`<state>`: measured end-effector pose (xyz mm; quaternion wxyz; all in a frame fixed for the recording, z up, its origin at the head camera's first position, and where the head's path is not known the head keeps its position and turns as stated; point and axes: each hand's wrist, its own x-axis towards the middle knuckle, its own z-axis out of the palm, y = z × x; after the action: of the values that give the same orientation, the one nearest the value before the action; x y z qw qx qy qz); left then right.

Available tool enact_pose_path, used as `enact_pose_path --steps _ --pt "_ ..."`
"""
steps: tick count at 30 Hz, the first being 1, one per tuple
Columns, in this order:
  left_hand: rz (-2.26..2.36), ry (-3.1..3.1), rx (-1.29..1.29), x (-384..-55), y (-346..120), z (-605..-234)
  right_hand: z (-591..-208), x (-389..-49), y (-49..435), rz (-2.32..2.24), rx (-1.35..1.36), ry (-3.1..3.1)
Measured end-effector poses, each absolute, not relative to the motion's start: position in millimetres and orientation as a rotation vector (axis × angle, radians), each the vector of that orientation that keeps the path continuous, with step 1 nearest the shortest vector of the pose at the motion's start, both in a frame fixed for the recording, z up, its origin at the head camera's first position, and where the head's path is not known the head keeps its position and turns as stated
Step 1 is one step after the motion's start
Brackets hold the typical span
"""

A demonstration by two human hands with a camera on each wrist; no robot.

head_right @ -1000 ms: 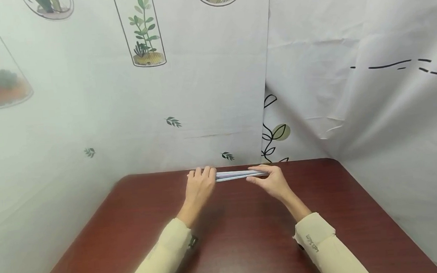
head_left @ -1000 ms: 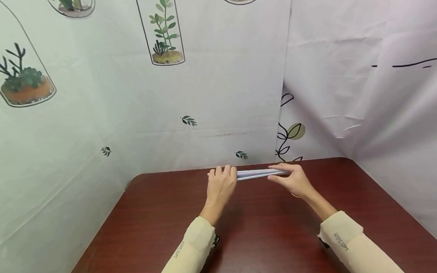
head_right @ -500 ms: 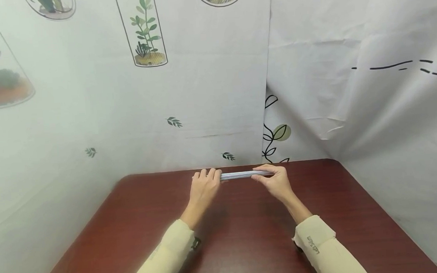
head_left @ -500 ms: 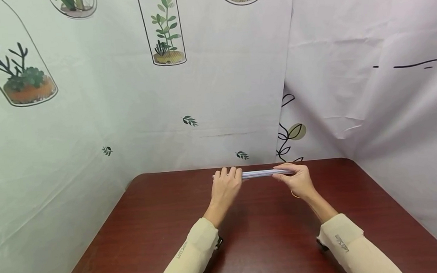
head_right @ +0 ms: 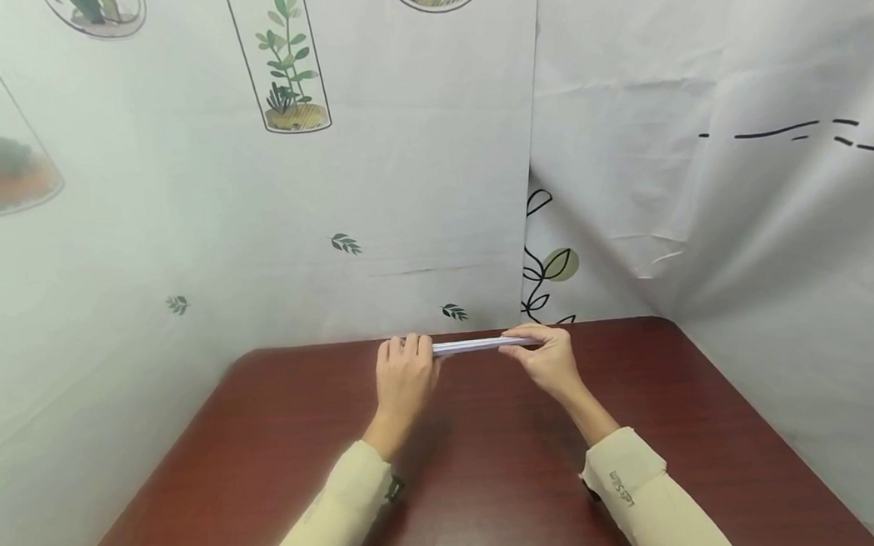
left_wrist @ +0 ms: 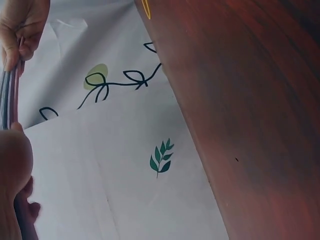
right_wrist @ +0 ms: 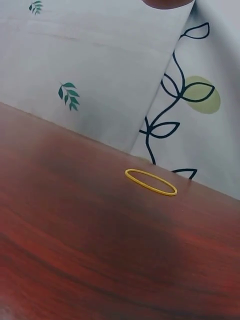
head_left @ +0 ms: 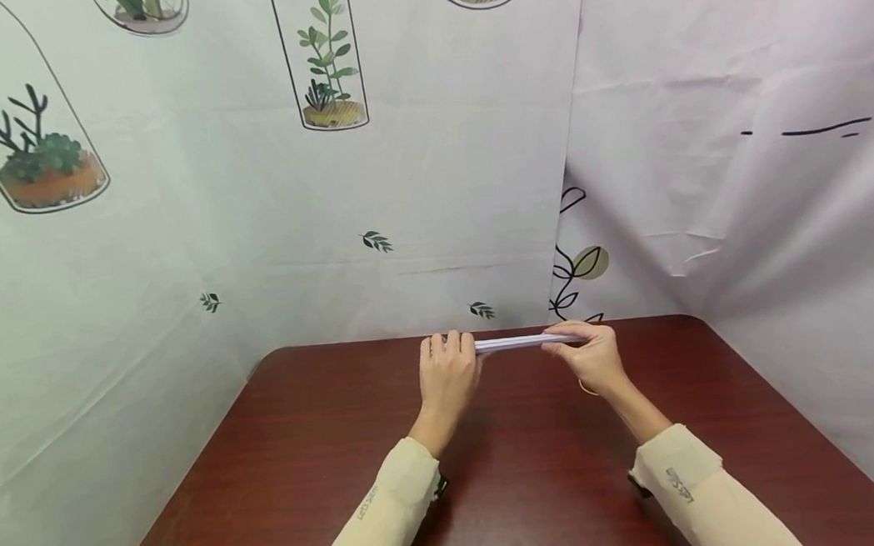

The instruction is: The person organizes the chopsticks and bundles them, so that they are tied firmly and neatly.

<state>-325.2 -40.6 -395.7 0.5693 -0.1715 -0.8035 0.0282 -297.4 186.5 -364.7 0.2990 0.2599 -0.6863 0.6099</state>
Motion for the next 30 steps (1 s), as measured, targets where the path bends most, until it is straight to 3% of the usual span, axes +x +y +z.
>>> enact_pose_path --steps 30 --pt "0.160 -1.766 -0.470 -330.7 -49.7 -398.0 -367.4 -291.1 189.7 1.584 0.703 -1.925"
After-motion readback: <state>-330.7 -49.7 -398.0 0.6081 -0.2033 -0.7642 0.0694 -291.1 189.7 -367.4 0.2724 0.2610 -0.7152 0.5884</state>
